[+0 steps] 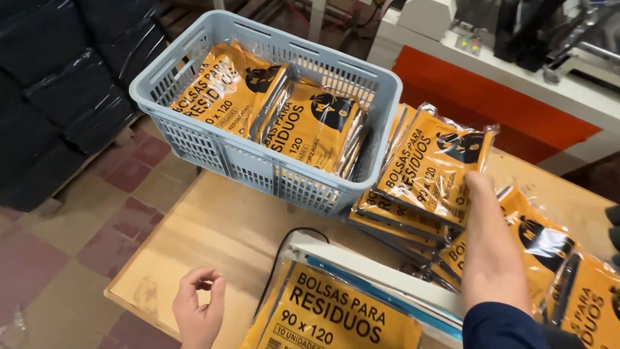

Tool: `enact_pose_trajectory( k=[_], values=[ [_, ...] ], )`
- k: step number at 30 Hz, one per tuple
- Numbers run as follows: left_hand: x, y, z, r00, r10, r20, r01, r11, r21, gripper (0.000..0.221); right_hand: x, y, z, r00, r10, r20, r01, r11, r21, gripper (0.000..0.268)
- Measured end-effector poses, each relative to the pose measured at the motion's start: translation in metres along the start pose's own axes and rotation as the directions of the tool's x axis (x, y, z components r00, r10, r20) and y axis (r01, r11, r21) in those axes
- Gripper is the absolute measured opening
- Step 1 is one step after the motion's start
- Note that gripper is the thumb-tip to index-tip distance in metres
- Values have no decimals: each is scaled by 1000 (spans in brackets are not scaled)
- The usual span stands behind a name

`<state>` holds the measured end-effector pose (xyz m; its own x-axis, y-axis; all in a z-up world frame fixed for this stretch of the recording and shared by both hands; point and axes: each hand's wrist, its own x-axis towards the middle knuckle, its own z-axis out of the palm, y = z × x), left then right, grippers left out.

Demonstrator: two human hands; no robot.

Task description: Sealing plastic bags using a manual heat sealer and organizing them into a crate.

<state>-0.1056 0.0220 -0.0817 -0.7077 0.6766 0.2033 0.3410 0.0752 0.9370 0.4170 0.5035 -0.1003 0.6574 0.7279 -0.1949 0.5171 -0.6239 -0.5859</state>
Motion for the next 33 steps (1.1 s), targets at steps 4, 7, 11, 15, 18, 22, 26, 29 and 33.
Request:
enact_pose_trajectory(
  k=[4,7,11,15,18,22,26,29,33],
  values=[
    [27,2,5,993,110,30,-113,987,111,15,-46,-23,-14,963,57,265,-78,995,70,19],
    [68,27,19,950,290,117,-304,945,122,11,-75,-40,-28,959,-34,283,24,999,37,37],
    [143,89,56,822,483,301,-553,804,220,16,-119,-65,-56,888,-165,428,231,967,-107,56],
    [250,116,138,707,489,511,-672,690,268,12,-120,-66,-56,848,-167,503,310,926,-215,51],
    [316,109,207,682,139,718,-657,547,519,9,-127,-71,-62,854,-121,506,359,841,-405,46],
    [371,53,276,746,-301,594,-499,338,798,24,-172,-96,-99,851,-184,491,460,711,-531,40],
    [406,-2,304,830,-346,437,-369,247,896,33,-226,-111,-151,787,-240,568,554,681,-480,42],
    [406,21,289,779,-355,517,-477,201,856,32,-242,-91,-178,696,-333,636,629,711,-316,36],
    [416,22,276,819,-287,497,-408,319,856,23,-286,-63,-203,617,-422,664,696,687,-210,36]
  ],
)
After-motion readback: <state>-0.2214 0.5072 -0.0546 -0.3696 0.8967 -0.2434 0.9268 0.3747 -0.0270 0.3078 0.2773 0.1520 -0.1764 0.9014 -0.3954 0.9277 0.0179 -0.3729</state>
